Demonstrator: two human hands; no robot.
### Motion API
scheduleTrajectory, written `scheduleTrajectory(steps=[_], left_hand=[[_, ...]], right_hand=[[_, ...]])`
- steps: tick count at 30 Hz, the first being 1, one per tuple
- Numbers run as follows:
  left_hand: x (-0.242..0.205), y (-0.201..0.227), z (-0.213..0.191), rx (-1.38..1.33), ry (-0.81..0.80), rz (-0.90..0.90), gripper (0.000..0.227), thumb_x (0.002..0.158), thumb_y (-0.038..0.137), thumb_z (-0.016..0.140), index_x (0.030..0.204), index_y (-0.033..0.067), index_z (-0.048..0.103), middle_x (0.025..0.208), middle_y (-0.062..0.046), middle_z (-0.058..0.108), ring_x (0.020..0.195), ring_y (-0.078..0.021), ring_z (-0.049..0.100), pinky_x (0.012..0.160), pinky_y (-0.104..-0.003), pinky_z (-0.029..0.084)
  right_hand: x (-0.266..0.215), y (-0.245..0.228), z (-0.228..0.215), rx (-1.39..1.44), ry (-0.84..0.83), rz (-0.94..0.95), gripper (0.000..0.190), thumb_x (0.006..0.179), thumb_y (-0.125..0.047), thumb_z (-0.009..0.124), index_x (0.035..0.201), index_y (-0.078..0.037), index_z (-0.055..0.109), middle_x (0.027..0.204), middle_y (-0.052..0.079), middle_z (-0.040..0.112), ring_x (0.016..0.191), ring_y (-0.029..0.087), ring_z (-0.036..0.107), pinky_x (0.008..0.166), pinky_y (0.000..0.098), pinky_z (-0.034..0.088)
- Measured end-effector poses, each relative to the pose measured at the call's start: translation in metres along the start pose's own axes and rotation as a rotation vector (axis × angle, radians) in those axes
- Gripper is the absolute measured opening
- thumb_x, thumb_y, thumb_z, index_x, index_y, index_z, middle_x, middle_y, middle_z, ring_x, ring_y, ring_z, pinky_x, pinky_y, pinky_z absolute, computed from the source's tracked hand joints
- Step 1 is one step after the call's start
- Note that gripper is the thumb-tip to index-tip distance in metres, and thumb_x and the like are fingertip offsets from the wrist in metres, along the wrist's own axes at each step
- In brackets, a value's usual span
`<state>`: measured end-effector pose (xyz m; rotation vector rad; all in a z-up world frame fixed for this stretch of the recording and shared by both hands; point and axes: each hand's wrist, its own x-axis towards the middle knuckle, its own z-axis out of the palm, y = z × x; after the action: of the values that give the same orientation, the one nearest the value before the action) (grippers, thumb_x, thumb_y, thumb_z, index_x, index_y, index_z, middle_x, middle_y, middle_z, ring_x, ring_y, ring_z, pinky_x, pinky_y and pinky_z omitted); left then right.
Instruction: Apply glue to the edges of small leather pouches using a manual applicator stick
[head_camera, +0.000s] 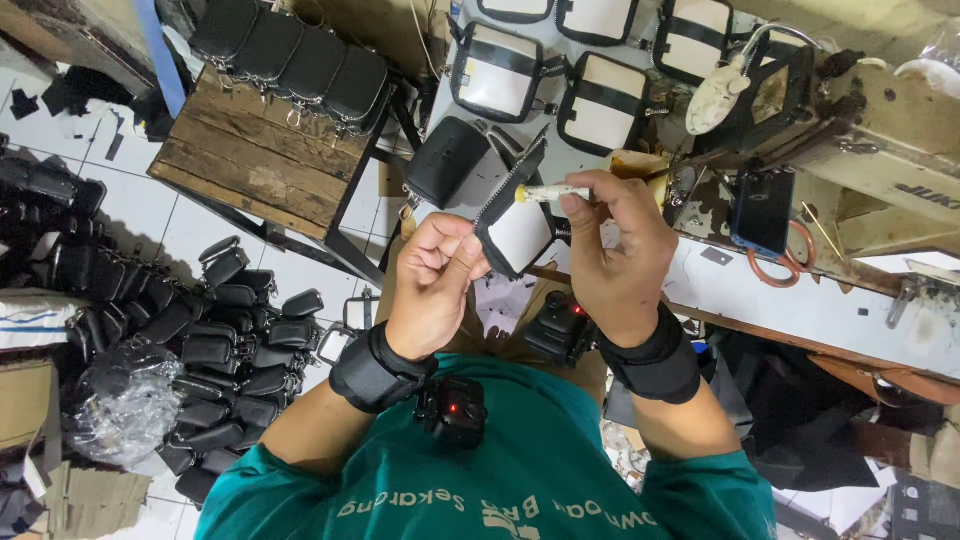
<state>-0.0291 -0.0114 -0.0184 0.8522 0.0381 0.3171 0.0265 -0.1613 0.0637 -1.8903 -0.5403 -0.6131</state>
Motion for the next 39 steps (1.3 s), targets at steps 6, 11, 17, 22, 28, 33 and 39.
scheduleTrajectory(steps=[6, 11, 17, 22, 28, 33, 39], left_hand=[[-0.001, 0.001, -0.003, 0.035, 0.002, -0.009, 0.004, 0.103, -0.002, 0.059, 0.106, -0.0028, 0.062, 0.069, -0.007, 0.064, 0.069, -0.0038, 0.056, 0.070, -0.019, 0.053], [-0.002, -0.008, -0.009, 0.033, 0.020, -0.010, 0.006, 0.103, -0.002, 0.060, 0.108, -0.0038, 0.062, 0.074, -0.010, 0.070, 0.073, -0.0056, 0.063, 0.073, -0.024, 0.058], [-0.001, -0.011, -0.010, 0.040, 0.040, -0.039, 0.006, 0.103, 0.000, 0.060, 0.107, -0.0028, 0.063, 0.081, -0.012, 0.075, 0.080, -0.0083, 0.069, 0.078, -0.030, 0.062], [-0.002, 0.000, -0.002, 0.044, 0.045, -0.054, 0.007, 0.103, 0.002, 0.061, 0.106, -0.0030, 0.064, 0.083, -0.015, 0.076, 0.082, -0.0104, 0.071, 0.080, -0.032, 0.064], [-0.001, 0.006, 0.001, 0.039, 0.027, -0.074, 0.006, 0.103, 0.002, 0.062, 0.107, -0.0018, 0.064, 0.084, -0.014, 0.075, 0.080, -0.0102, 0.069, 0.076, -0.028, 0.063], [0.002, 0.001, 0.000, 0.000, 0.039, -0.096, 0.004, 0.102, 0.002, 0.063, 0.105, -0.0014, 0.064, 0.076, -0.007, 0.070, 0.069, -0.0049, 0.061, 0.065, -0.020, 0.058], [0.002, 0.004, 0.000, -0.012, -0.024, -0.104, 0.007, 0.103, 0.002, 0.062, 0.107, -0.0037, 0.063, 0.076, -0.007, 0.064, 0.067, -0.0033, 0.054, 0.060, -0.019, 0.056]], right_hand=[[-0.002, -0.002, 0.000, 0.000, -0.024, -0.044, 0.010, 0.103, 0.003, 0.069, 0.112, 0.000, 0.073, 0.086, 0.016, 0.066, 0.069, 0.021, 0.058, 0.066, 0.0364, 0.053], [-0.006, -0.011, 0.002, -0.013, -0.055, -0.064, 0.012, 0.101, 0.002, 0.072, 0.112, -0.001, 0.074, 0.088, 0.014, 0.066, 0.072, 0.023, 0.060, 0.067, 0.0348, 0.051], [-0.010, -0.015, 0.007, -0.040, -0.060, -0.140, 0.009, 0.099, 0.001, 0.073, 0.108, 0.000, 0.074, 0.089, 0.015, 0.069, 0.073, 0.027, 0.060, 0.068, 0.0373, 0.053], [-0.011, -0.016, 0.009, -0.027, -0.071, -0.201, 0.010, 0.096, 0.003, 0.076, 0.106, 0.001, 0.075, 0.090, 0.015, 0.071, 0.071, 0.031, 0.060, 0.068, 0.0403, 0.054], [-0.013, -0.007, 0.010, -0.051, -0.088, -0.322, 0.012, 0.095, 0.003, 0.077, 0.106, 0.001, 0.076, 0.094, 0.015, 0.075, 0.077, 0.035, 0.068, 0.074, 0.0435, 0.057], [-0.018, 0.004, 0.008, -0.056, -0.138, -0.438, 0.010, 0.094, 0.009, 0.074, 0.101, 0.002, 0.076, 0.097, 0.015, 0.077, 0.084, 0.036, 0.073, 0.079, 0.0436, 0.058], [-0.017, 0.006, 0.009, -0.109, -0.151, -0.527, 0.013, 0.096, 0.009, 0.070, 0.104, 0.001, 0.077, 0.103, 0.015, 0.077, 0.087, 0.032, 0.071, 0.083, 0.0435, 0.059]])
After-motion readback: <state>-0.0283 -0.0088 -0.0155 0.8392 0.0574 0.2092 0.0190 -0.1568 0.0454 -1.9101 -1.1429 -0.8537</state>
